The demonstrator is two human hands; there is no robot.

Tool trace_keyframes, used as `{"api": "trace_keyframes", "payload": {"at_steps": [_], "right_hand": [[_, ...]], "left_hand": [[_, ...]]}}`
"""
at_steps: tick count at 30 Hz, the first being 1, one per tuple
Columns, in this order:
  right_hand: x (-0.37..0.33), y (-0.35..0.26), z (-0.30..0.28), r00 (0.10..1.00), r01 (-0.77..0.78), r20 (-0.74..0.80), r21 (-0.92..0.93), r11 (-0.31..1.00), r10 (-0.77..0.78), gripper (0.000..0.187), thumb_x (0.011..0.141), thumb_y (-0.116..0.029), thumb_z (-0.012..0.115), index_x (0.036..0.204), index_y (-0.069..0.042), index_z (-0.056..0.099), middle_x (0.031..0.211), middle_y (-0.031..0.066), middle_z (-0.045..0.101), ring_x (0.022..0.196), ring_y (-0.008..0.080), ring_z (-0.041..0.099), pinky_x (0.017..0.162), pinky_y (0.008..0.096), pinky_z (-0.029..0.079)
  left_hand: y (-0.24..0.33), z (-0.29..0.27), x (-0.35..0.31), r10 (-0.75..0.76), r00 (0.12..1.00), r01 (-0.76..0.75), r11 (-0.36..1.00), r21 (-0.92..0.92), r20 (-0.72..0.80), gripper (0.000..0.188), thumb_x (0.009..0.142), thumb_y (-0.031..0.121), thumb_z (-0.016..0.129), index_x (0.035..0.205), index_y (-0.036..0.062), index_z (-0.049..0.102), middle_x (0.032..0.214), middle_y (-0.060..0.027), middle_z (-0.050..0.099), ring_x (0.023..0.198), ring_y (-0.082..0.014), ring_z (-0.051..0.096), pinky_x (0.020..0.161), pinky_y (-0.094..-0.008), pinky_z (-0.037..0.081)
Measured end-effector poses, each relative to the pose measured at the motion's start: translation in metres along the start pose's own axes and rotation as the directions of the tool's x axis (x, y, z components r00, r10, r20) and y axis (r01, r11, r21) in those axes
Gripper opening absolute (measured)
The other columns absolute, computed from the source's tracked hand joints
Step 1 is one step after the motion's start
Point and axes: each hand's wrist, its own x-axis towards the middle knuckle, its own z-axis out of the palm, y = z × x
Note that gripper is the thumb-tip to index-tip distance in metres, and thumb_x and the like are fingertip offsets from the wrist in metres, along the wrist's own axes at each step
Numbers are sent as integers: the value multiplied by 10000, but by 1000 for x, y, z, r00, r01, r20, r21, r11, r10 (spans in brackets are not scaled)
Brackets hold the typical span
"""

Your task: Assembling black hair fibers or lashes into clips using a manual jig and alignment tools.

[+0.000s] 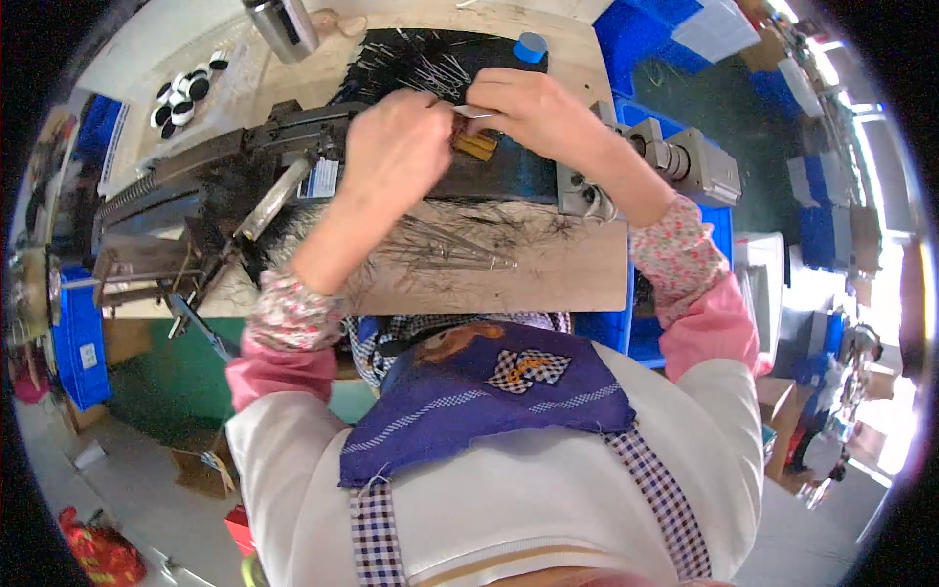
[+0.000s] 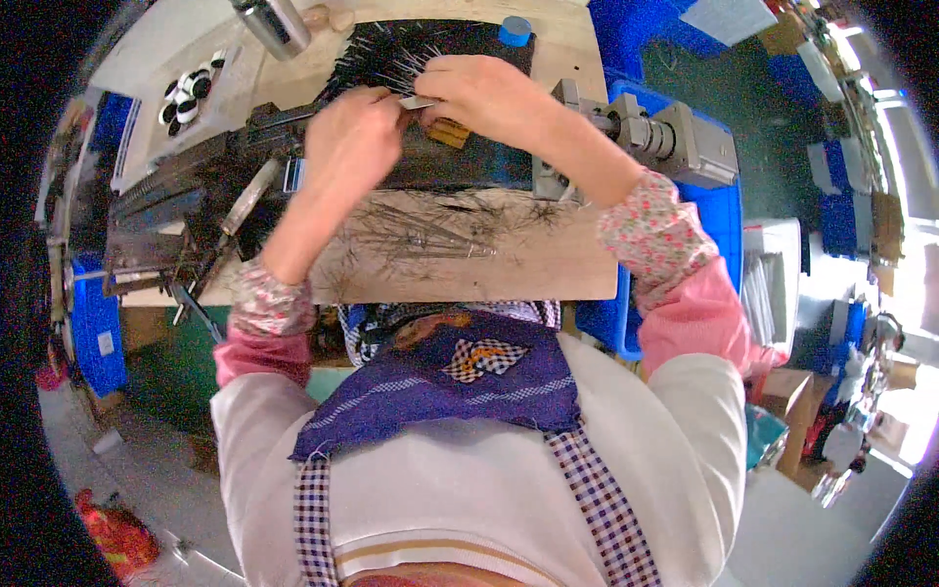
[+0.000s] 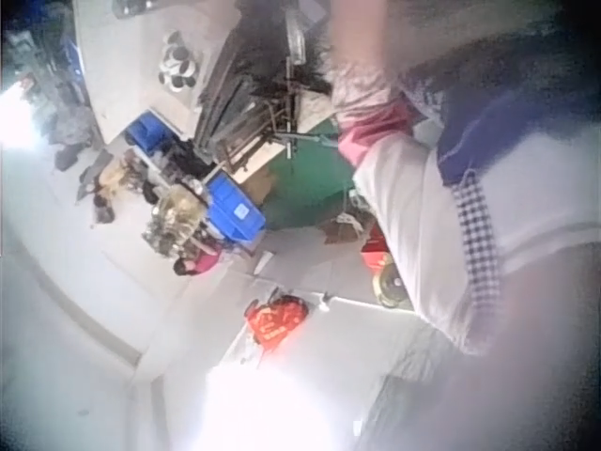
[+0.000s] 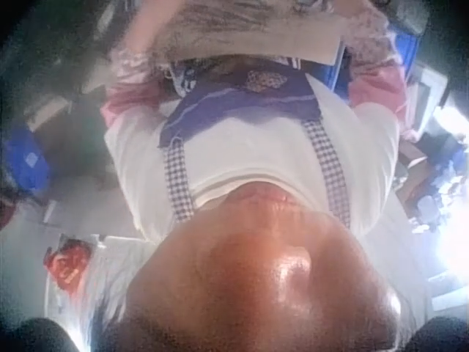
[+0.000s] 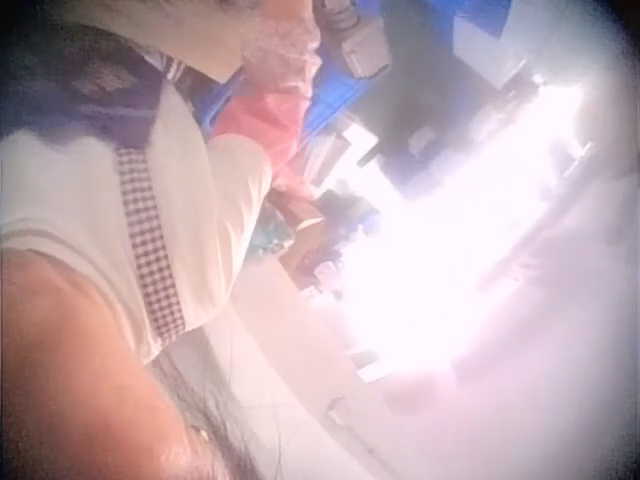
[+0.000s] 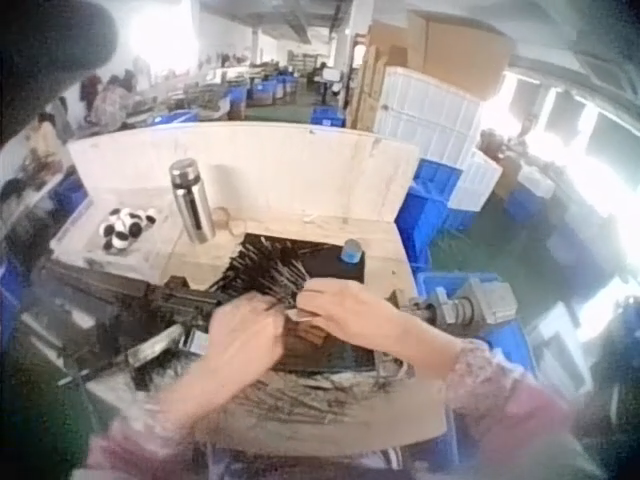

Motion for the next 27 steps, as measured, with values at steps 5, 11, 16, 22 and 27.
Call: {"api": "trace_keyframes", "payload": {"at_steps": [5,11,16,22,27], "right_hand": [[23,-17,12,992,0,-122,204,979,25,212,801,-194,645,962,-55,647,862,107,660,838,304,626,729,388,503],[42,-13,44,982,-31,-173,259,965,78,190,784,-175,675,896,-22,670,862,130,663,789,312,633,710,380,507],[46,-9,49,989,-125,-63,164,979,136,185,768,-159,691,867,-4,672,824,151,655,760,324,627,685,377,502],[54,-19,48,991,-111,-67,122,986,119,173,744,-135,681,870,-17,679,833,142,656,794,327,628,721,403,497],[44,-28,47,981,15,-192,-106,994,-35,195,695,-119,642,882,-65,632,923,119,625,826,307,632,683,423,521]], "left_hand": [[-24,-37,-22,144,977,-105,967,233,-157,154,689,135,626,824,109,697,838,6,618,939,-187,570,754,-322,456],[18,-15,-99,-486,825,258,777,-574,-287,100,892,84,583,899,14,655,826,-106,660,759,-205,606,696,-330,477],[-29,-15,-94,-143,806,-71,-987,-146,575,566,937,546,425,824,22,606,574,-9,383,412,-73,322,320,-208,241],[17,18,-79,-609,727,441,58,-896,318,268,872,164,615,1038,-10,498,685,-62,536,480,-96,491,393,-232,383],[5,10,-91,-566,733,558,183,-809,378,188,874,147,632,928,2,525,679,-17,560,498,-92,509,430,-255,394]]}}
